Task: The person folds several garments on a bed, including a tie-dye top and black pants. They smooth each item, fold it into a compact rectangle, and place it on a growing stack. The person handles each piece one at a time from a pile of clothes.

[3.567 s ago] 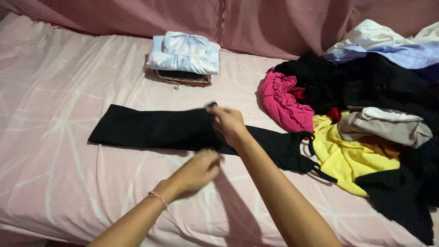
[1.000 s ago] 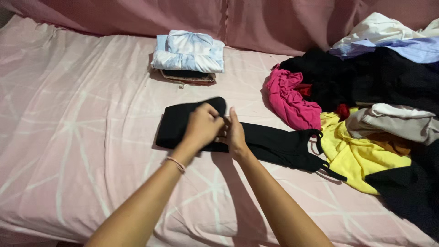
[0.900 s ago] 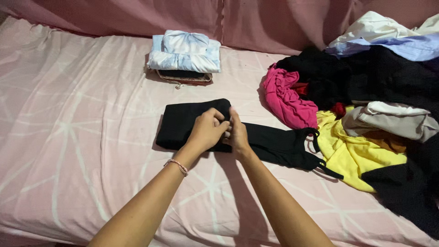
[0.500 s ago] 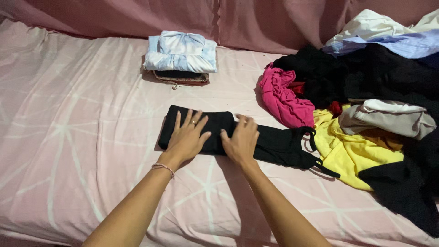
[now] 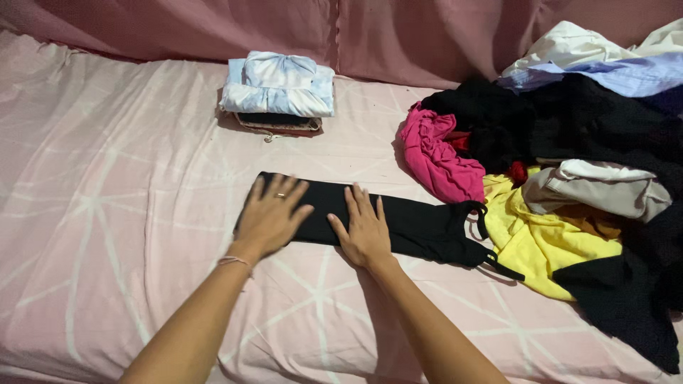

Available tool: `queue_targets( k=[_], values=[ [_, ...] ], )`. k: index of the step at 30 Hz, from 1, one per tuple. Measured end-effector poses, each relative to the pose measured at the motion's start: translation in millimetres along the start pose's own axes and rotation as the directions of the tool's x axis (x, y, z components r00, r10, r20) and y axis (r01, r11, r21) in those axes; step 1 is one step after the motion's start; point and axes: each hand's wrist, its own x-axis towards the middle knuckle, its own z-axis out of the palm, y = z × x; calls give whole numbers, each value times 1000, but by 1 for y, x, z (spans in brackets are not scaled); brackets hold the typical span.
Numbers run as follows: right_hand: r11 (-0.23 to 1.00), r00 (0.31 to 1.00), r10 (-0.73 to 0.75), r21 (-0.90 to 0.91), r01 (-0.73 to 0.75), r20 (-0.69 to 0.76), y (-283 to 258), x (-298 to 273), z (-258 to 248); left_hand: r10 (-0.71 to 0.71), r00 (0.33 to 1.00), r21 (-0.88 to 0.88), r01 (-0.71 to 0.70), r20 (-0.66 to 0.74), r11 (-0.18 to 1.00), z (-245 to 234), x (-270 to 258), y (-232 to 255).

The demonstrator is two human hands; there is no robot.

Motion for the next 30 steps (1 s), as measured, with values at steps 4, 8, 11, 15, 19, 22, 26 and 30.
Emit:
queue_targets(
  k=[4, 8, 11, 15, 19, 22, 26, 30],
  values=[
    [999, 1000, 24, -32, -24, 3, 7, -10, -5, -366, 927, -98, 373, 84, 923, -16, -10, -27],
    [1000, 1000, 25, -16, -25, -10, 7, -12, -5, -651, 729, -82, 677, 211, 732, -19, -4, -34],
    [1000, 1000, 13, -2, -13, -28, 5, -14, -5, -660, 678, -279, 734, 323, 619, -19, 1, -34],
    [1000, 999, -9, 10, 9, -38, 4, -16, -9, -470, 676, -744, 665, 568, 58, -22, 5, -36],
    [967, 997, -11, 254, 30, -78, 7, -20, -16, -507, 684, -750, 653, 524, 106, -22, 13, -49],
    [843, 987, 87, 538, -1, -134, 7, -16, -21, -547, 778, -695, 577, 309, 428, -29, 24, -79],
    [694, 948, 290, 711, -115, -130, 7, -11, -19, -591, 797, -614, 530, 126, 584, -56, 24, -128],
    [598, 909, 415, 766, -236, -44, 18, -6, -9, -638, 768, -381, 604, 45, 700, -95, 22, -148]
  ],
)
